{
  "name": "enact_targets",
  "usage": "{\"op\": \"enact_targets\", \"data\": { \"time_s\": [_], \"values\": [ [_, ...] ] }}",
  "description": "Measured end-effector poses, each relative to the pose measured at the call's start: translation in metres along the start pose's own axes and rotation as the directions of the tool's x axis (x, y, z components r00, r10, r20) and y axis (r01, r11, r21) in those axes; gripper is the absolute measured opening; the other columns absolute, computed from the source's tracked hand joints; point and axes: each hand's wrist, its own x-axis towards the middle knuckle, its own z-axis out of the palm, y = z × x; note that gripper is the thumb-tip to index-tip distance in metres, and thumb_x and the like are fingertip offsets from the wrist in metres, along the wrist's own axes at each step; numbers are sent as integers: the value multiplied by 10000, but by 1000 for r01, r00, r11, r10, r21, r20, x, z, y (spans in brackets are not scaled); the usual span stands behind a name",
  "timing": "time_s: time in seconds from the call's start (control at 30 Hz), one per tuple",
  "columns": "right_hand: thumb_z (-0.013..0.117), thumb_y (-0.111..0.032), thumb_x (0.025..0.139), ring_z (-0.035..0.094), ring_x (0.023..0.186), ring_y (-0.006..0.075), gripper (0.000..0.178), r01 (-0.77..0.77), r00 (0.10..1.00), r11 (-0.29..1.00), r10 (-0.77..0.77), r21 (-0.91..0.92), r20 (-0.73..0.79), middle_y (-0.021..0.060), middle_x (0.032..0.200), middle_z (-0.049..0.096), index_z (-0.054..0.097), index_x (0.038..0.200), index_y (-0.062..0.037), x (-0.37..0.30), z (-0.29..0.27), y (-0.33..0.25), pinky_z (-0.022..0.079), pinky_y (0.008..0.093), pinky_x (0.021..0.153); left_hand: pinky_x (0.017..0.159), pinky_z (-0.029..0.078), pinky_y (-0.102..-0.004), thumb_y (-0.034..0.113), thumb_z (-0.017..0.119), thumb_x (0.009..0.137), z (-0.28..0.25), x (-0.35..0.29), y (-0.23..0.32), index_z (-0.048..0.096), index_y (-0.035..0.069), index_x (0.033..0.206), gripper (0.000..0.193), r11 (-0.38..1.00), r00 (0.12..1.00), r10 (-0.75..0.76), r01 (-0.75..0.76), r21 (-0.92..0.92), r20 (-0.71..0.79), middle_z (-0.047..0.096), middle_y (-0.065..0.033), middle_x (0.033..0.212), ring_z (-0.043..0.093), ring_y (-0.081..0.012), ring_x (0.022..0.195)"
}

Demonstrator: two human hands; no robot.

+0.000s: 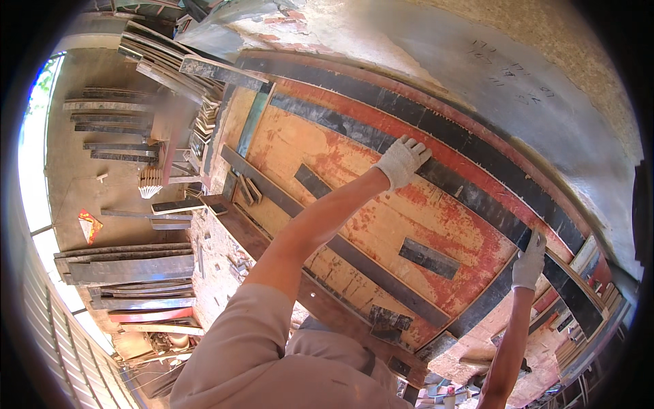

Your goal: The person assembles wooden frames by placing thin wooden strips onto a larger board and securing them with a pneumatic nail gun. They repeatedly pick up strips, align them, and fasten them in place, working methodically across the board surface.

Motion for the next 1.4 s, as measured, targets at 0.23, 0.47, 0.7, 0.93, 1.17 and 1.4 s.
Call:
{"op": "enact_targets", "data": {
  "time_s": [0.23, 0.47, 0.7, 0.93, 1.17, 1.4],
  "values": [
    [641, 48, 849, 520, 1296, 415, 743, 81, 994, 997, -80, 11, -74, 223, 1457, 461, 379, 1535, -71, 11, 14, 14, 464, 453, 1065, 1159, 328, -461, 277, 782, 753, 1, 9, -12, 519, 86, 1423, 744, 999, 991, -28, 33, 37, -129, 577, -100, 1314, 508, -299, 1281],
    [639, 63, 835, 503, 1311, 419, 759, 64, 996, 993, -58, 103, -67, 233, 1475, 446, 383, 1535, -81, 22, 18, 4, 449, 458, 1080, 1162, 328, -455, 280, 779, 776, -6, 15, -16, 522, 77, 1417, 720, 998, 994, -40, 45, 52, -97, 573, -104, 1338, 506, -302, 1287],
    [621, 55, 846, 490, 1337, 406, 756, 112, 988, 986, -97, 124, -119, 205, 1476, 464, 385, 1545, -111, 30, 21, 9, 437, 450, 1096, 1154, 335, -455, 278, 784, 780, 6, 16, -14, 523, 71, 1416, 718, 997, 994, -68, 70, 22, -91, 580, -112, 1332, 513, -306, 1280],
    [616, 78, 823, 507, 1321, 385, 791, 105, 986, 976, -78, 192, -146, 173, 1473, 465, 392, 1551, -136, 28, 25, 12, 453, 446, 1077, 1155, 333, -454, 261, 773, 794, -1, 17, -12, 525, 65, 1416, 698, 998, 994, -63, 63, 2, -90, 567, -111, 1360, 502, -307, 1290],
    [626, 81, 787, 468, 1354, 399, 818, 102, 992, 970, -82, 222, -97, 209, 1450, 476, 381, 1550, -79, 29, 29, 1, 398, 442, 1136, 1173, 319, -453, 313, 771, 795, -4, 15, -19, 531, 55, 1417, 715, 998, 987, -62, 60, -23, -145, 553, -142, 1397, 474, -334, 1332],
    [595, -243, 926, 470, 1353, 375, 717, -28, 985, 989, 2, -145, -175, 249, 1492, 448, 335, 1543, 14, -1, 70, 11, 435, 475, 1071, 1089, 424, -470, 242, 783, 748, 8, 41, 17, 615, 100, 1346, 637, 964, 982, -31, -19, -264, -185, 620, -144, 1308, 543, -364, 1247]
  ]
}}
